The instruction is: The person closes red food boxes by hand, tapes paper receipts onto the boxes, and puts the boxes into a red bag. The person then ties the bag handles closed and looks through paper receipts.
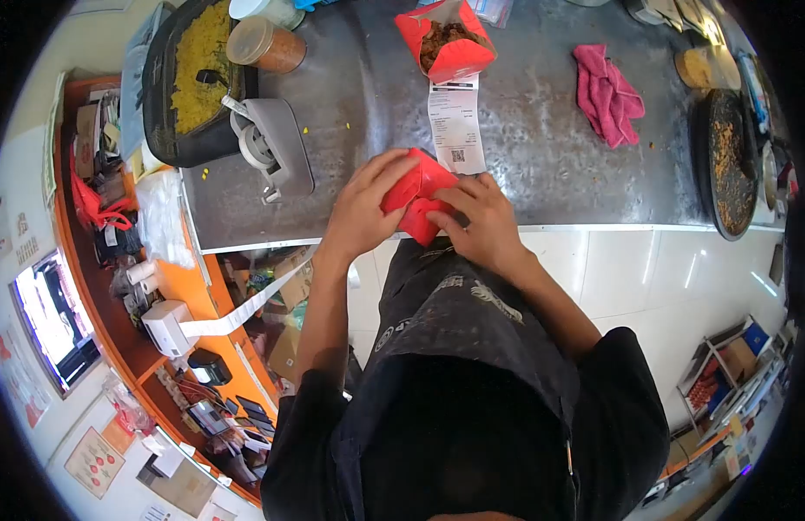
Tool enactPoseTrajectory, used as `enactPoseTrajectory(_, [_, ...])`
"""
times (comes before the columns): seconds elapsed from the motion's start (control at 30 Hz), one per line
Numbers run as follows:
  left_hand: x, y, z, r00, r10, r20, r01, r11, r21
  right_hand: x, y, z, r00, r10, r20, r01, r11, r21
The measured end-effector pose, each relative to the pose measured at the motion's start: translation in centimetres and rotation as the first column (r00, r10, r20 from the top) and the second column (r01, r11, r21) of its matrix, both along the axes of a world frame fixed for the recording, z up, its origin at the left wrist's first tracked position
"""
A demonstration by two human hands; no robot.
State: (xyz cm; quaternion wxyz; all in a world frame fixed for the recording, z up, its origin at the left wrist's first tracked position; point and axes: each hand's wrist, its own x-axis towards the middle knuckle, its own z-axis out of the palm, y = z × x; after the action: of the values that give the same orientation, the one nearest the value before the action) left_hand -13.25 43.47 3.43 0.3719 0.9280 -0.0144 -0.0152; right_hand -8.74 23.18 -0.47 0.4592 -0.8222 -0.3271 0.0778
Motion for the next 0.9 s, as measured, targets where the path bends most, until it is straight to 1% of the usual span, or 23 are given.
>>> enactPoseTrajectory(0.07, [0.1,-0.5,0.9,0.996,-0.025,0.083,0.009,0.981,0.192,0.0,0.1,0.6,1.000,-0.023,0.017,0.023,0.999,-0.045])
enactPoseTrajectory(0.13, [-0.8,-0.4,0.6,0.996,0.046,0.073,-0.052,0.996,0.068,-0.4,0.4,1.5,0.998,-0.046,0.053,0.051,0.995,-0.084])
enactPoseTrajectory(0.17, [-1.0,-0.3,0.4,0.995,0.081,0.065,-0.082,0.997,0.004,-0.6,0.5,1.5,0.998,-0.060,-0.005,0.060,0.996,-0.070])
enactPoseTrajectory(0.23, [-1.0,-0.7,0.3,0.986,0.164,0.029,-0.163,0.986,-0.026,-1.2,1.1,1.3,0.990,-0.073,-0.122,0.069,0.997,-0.039])
enactPoseTrajectory(0.27, [-0.9,-0.8,0.1,0.979,0.203,0.010,-0.203,0.979,-0.038,-1.4,1.5,1.2,0.986,-0.111,-0.124,0.105,0.993,-0.050])
enactPoseTrajectory(0.33, [-0.8,-0.7,-1.0,0.966,0.227,-0.126,-0.245,0.957,-0.152,-2.1,2.2,0.9,0.972,-0.197,-0.128,0.189,0.979,-0.073])
enactPoseTrajectory(0.37, [-0.7,-0.6,-1.4,0.953,0.230,-0.198,-0.270,0.941,-0.206,-2.3,2.5,0.7,0.968,-0.228,-0.103,0.223,0.973,-0.052])
enactPoseTrajectory(0.43, [-0.4,-0.1,-1.5,0.924,0.209,-0.321,-0.314,0.893,-0.322,-2.6,2.9,0.1,0.958,-0.282,-0.055,0.282,0.959,-0.010])
enactPoseTrajectory(0.47, [-0.2,0.2,-1.6,0.905,0.193,-0.380,-0.340,0.864,-0.372,-2.6,3.1,0.1,0.953,-0.299,-0.051,0.298,0.954,-0.019])
enactPoseTrajectory(0.57, [0.2,1.3,-2.7,0.909,0.095,-0.406,-0.305,0.816,-0.492,-3.2,3.6,0.1,0.939,-0.340,-0.053,0.339,0.940,-0.033])
enactPoseTrajectory(0.6, [0.3,1.3,-2.6,0.914,0.086,-0.397,-0.301,0.798,-0.521,-3.1,3.8,0.0,0.935,-0.352,-0.052,0.351,0.936,-0.027])
enactPoseTrajectory(0.7, [0.6,1.0,-1.6,0.896,0.067,-0.439,-0.280,0.854,-0.439,-3.2,4.0,-0.5,0.919,-0.393,-0.031,0.394,0.919,0.004])
enactPoseTrajectory(0.8, [0.9,0.9,-1.7,0.882,0.021,-0.470,-0.261,0.854,-0.450,-3.5,4.0,-0.6,0.908,-0.417,-0.041,0.419,0.907,0.047])
enactPoseTrajectory(0.9, [1.4,0.5,-0.5,0.850,-0.023,-0.526,-0.290,0.813,-0.505,-3.6,3.7,-1.2,0.900,-0.430,-0.070,0.435,0.891,0.125])
